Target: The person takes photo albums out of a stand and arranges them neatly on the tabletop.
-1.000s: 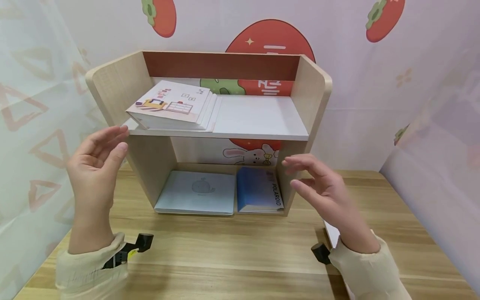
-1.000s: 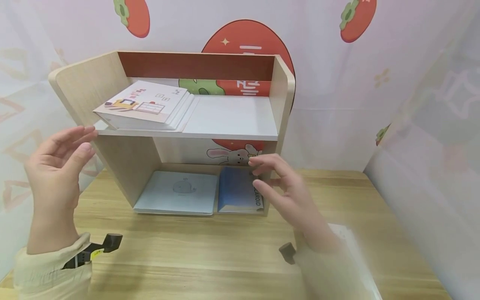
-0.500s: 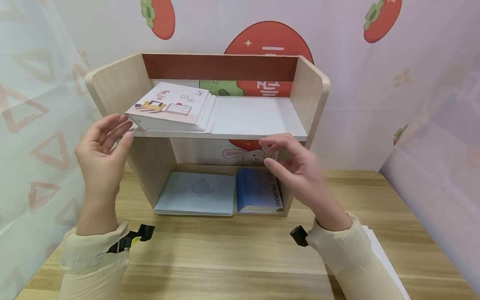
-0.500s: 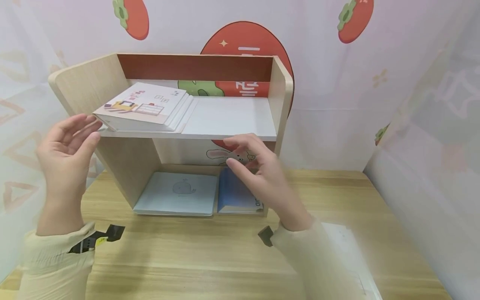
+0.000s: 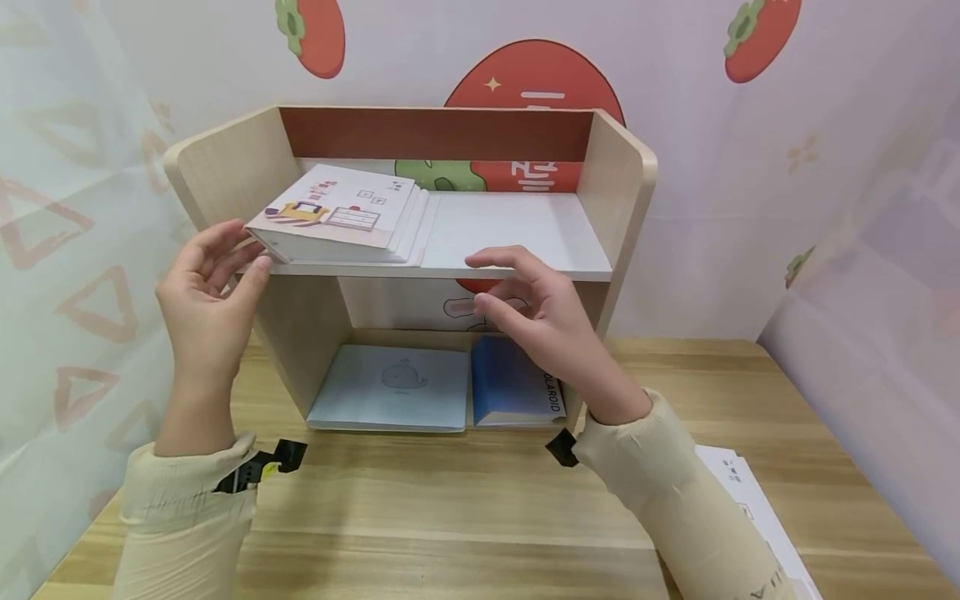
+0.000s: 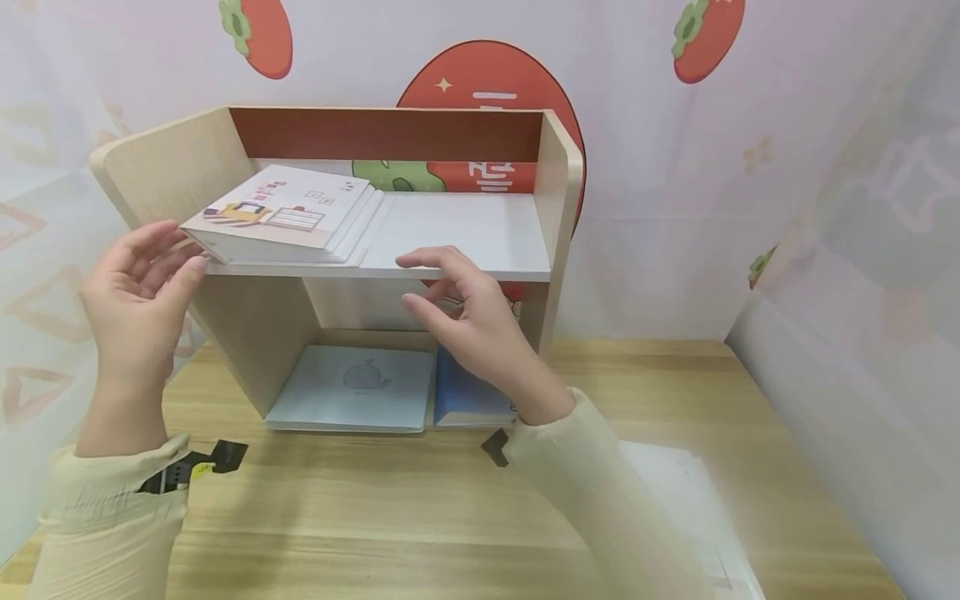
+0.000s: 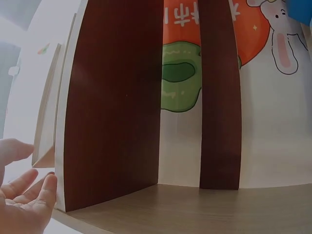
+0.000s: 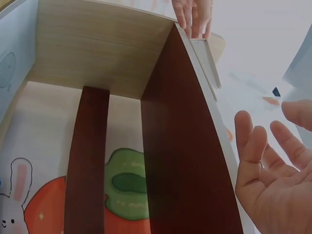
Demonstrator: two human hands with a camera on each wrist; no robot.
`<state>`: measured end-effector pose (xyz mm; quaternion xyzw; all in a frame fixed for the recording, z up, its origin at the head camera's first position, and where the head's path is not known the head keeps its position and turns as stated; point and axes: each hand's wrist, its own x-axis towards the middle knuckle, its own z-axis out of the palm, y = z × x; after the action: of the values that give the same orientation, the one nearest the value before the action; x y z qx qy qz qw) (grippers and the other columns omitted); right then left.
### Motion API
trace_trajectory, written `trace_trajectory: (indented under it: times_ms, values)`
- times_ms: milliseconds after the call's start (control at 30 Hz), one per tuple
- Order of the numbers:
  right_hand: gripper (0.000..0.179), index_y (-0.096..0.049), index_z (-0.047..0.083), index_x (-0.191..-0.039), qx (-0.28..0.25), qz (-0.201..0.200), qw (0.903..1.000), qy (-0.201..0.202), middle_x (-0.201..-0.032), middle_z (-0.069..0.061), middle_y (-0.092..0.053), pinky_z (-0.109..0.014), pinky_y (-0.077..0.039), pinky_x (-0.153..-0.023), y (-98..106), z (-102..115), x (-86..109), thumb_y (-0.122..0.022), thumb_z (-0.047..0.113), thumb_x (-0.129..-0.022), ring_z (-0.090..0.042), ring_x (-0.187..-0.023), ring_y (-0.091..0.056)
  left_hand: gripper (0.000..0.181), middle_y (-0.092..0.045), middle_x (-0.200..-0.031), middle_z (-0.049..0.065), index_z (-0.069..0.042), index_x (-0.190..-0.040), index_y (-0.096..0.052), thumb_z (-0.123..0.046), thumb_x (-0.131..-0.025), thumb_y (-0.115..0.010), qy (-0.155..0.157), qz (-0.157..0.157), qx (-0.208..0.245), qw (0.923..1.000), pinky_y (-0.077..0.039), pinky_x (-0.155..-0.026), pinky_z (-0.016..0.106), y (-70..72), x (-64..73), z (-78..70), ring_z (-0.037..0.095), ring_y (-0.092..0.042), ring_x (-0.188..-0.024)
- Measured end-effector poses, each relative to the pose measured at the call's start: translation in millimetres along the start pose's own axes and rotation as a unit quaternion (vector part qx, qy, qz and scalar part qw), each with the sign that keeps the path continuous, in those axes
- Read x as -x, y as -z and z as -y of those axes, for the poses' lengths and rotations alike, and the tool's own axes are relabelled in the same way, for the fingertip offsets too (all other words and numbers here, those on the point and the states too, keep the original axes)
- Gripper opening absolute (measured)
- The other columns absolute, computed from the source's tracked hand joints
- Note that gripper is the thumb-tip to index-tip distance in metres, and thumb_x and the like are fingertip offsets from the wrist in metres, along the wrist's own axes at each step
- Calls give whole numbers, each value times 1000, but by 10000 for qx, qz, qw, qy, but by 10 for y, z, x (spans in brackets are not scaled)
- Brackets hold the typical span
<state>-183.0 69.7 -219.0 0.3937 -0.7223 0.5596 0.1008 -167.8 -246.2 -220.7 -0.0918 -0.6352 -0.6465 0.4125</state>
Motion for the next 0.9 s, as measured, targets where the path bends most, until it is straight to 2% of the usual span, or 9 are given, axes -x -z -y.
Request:
trace_trajectory:
  times_ms: [167, 267, 433, 567, 667, 833, 900]
  values:
    - [35, -55, 16, -122, -125, 75, 9999, 17, -89, -5, -67, -32, -53, -66, -81, 3, -98, -61, 9, -88, -18, -76, -66, 43, -62, -112, 11, 3, -117, -58, 10, -75, -68, 11, 99, 167, 9998, -50, -77, 13, -23, -19, 2, 17, -63, -94]
    - [36, -54, 15, -123, -161, 150, 9998, -6, -83, -9, -68, -30, -52, -65, -129, -8, -144, -62, 10, -88, -16, -73, -66, 44, -62, -111, 11, 2, -117, -58, 10, -75, -68, 38, 136, 156, 9998, -50, -76, 13, -32, -28, 0, 18, -62, -92]
    - [36, -54, 13, -123, -143, 262, 9995, -65, -84, -11, -65, -32, -52, -64, -197, -14, -225, -61, 10, -88, -17, -67, -64, 43, -62, -111, 9, -1, -118, -59, 6, -77, -68, 177, 196, -286, 9992, -50, -74, 12, -37, -61, -29, 16, -62, -88]
    - [36, -54, 14, -124, -165, 383, 9989, -227, -103, -7, -63, -32, -52, -61, -249, -8, -295, -61, 13, -89, -18, -61, -62, 40, -62, -110, 8, -2, -116, -60, 3, -77, -69, 368, 189, -358, 9985, -50, -74, 11, -49, -105, -51, 15, -62, -87]
    - [38, -53, 15, -126, -229, 492, 9980, -328, -121, -1, -56, -33, -50, -58, -290, -1, -349, -61, 14, -89, -20, -59, -62, 39, -64, -107, 7, -2, -114, -61, 2, -77, -70, 446, 117, -327, 9984, -50, -75, 12, -56, -128, -61, 15, -62, -88]
    - [44, -50, 17, -131, -166, 606, 9968, -501, -122, 1, -54, -27, -39, -46, -350, 7, -408, -61, 15, -89, -23, -56, -60, 38, -65, -105, 6, -3, -113, -63, 4, -76, -69, 461, 99, -495, 9977, -49, -77, 12, -76, -139, -68, 14, -61, -89]
    - [45, -49, 18, -133, -66, 636, 9961, -602, -110, -3, -57, -26, -34, -44, -368, 4, -424, -61, 16, -89, -24, -54, -58, 37, -65, -105, 6, -4, -112, -63, 5, -76, -68, 450, 116, -501, 9977, -50, -77, 12, -85, -139, -65, 15, -61, -88]
